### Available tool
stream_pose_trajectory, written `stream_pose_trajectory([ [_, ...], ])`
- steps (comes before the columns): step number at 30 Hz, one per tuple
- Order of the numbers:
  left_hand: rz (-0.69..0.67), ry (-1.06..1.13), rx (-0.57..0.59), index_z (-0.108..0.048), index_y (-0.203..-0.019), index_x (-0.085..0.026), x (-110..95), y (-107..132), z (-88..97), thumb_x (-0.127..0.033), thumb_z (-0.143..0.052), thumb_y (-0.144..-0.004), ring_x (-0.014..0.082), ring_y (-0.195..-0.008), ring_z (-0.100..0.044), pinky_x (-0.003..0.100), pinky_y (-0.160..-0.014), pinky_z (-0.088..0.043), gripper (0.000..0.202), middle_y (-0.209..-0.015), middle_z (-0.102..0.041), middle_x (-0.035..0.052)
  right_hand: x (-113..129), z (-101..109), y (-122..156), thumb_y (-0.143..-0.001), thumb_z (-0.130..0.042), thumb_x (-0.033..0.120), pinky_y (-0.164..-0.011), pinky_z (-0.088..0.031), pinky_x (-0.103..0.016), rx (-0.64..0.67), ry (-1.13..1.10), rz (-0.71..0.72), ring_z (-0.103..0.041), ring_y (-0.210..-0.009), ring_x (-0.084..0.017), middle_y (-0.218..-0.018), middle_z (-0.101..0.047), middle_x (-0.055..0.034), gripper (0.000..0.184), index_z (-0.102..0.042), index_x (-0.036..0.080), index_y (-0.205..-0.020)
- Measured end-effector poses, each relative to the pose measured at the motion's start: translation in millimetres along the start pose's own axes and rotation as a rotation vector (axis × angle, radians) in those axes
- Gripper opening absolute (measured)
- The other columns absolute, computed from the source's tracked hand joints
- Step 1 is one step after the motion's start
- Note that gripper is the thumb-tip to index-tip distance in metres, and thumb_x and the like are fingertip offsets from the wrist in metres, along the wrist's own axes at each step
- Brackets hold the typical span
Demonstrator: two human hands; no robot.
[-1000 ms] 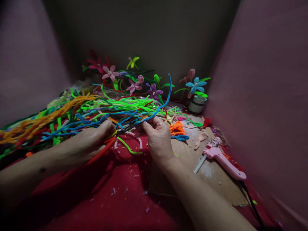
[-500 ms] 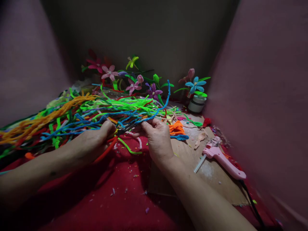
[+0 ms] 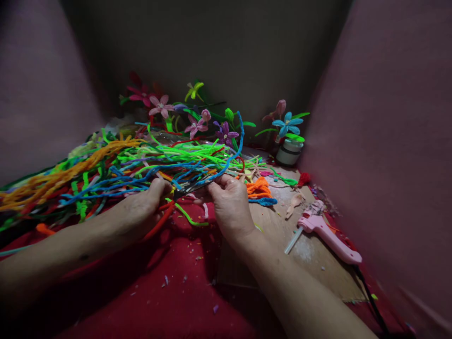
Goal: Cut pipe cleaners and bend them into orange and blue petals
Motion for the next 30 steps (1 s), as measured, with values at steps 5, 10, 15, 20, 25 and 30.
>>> stream_pose_trajectory([
  [5, 0.036, 0.068, 0.010, -0.033, -0.089, -0.021, -1, 0, 0.6, -0.016, -0.044, -0.068, 0.0164, -0.062, -0.050, 0.028, -0.057, -0.035, 0.024, -0.075, -0.054, 0.0015, 0, -1, 1, -0.064, -0.066, 0.018, -0.052, -0.054, -0.028, -0.007, -0.034, -0.009, -0.061, -0.053, -0.013, -0.064, -0.067, 0.0000, 0.009, -0.065, 0.015, -0.072],
  [10, 0.020, 0.216, 0.157, -0.028, -0.085, -0.021, -16, 0, 1.5, -0.015, -0.041, -0.071, 0.0138, -0.057, -0.045, 0.026, -0.053, -0.034, 0.020, -0.070, -0.049, -0.0011, -1, -3, 0, -0.065, -0.067, 0.020, -0.050, -0.052, -0.026, 0.014, -0.011, -0.013, -0.062, -0.055, -0.014, -0.065, -0.068, -0.0011, 0.011, -0.065, 0.014, -0.074],
  [15, 0.031, 0.253, 0.182, -0.028, -0.084, -0.022, -19, 0, 2.8, -0.016, -0.040, -0.072, 0.0133, -0.056, -0.043, 0.026, -0.051, -0.032, 0.018, -0.067, -0.048, -0.0016, 0, -2, 1, -0.068, -0.066, 0.022, -0.049, -0.051, -0.025, 0.020, 0.041, 0.019, -0.062, -0.053, -0.013, -0.066, -0.068, -0.0009, 0.011, -0.066, 0.015, -0.077],
  [20, 0.037, 0.184, 0.119, -0.026, -0.084, -0.022, -11, 0, -0.4, -0.017, -0.040, -0.071, 0.0126, -0.053, -0.040, 0.026, -0.050, -0.030, 0.020, -0.065, -0.045, -0.0032, -2, -5, 3, -0.067, -0.068, 0.022, -0.049, -0.053, -0.025, 0.040, -0.010, 0.002, -0.061, -0.051, -0.013, -0.060, -0.066, -0.0001, 0.012, -0.066, 0.015, -0.075],
  [25, -0.008, 0.128, 0.063, -0.026, -0.085, -0.022, -12, 1, 4.2, -0.016, -0.040, -0.068, 0.0123, -0.056, -0.039, 0.026, -0.053, -0.030, 0.022, -0.071, -0.047, -0.0019, -1, -8, 3, -0.067, -0.067, 0.021, -0.051, -0.054, -0.026, 0.054, -0.041, -0.004, -0.062, -0.053, -0.013, -0.065, -0.068, -0.0008, 0.010, -0.066, 0.015, -0.075],
  [30, -0.017, 0.107, 0.094, -0.025, -0.085, -0.022, -13, 2, 3.1, -0.013, -0.041, -0.068, 0.0119, -0.055, -0.039, 0.026, -0.052, -0.032, 0.024, -0.072, -0.048, -0.0004, -3, -8, 3, -0.069, -0.066, 0.019, -0.054, -0.055, -0.027, 0.063, -0.062, -0.003, -0.063, -0.057, -0.014, -0.070, -0.069, -0.0021, 0.010, -0.067, 0.015, -0.078],
])
Point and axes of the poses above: each hand's wrist, its own y-axis away from the middle knuckle, its own z-axis out of the back of the hand, x = y × z, the point moved 10 cm from there along -y, towards the middle knuckle
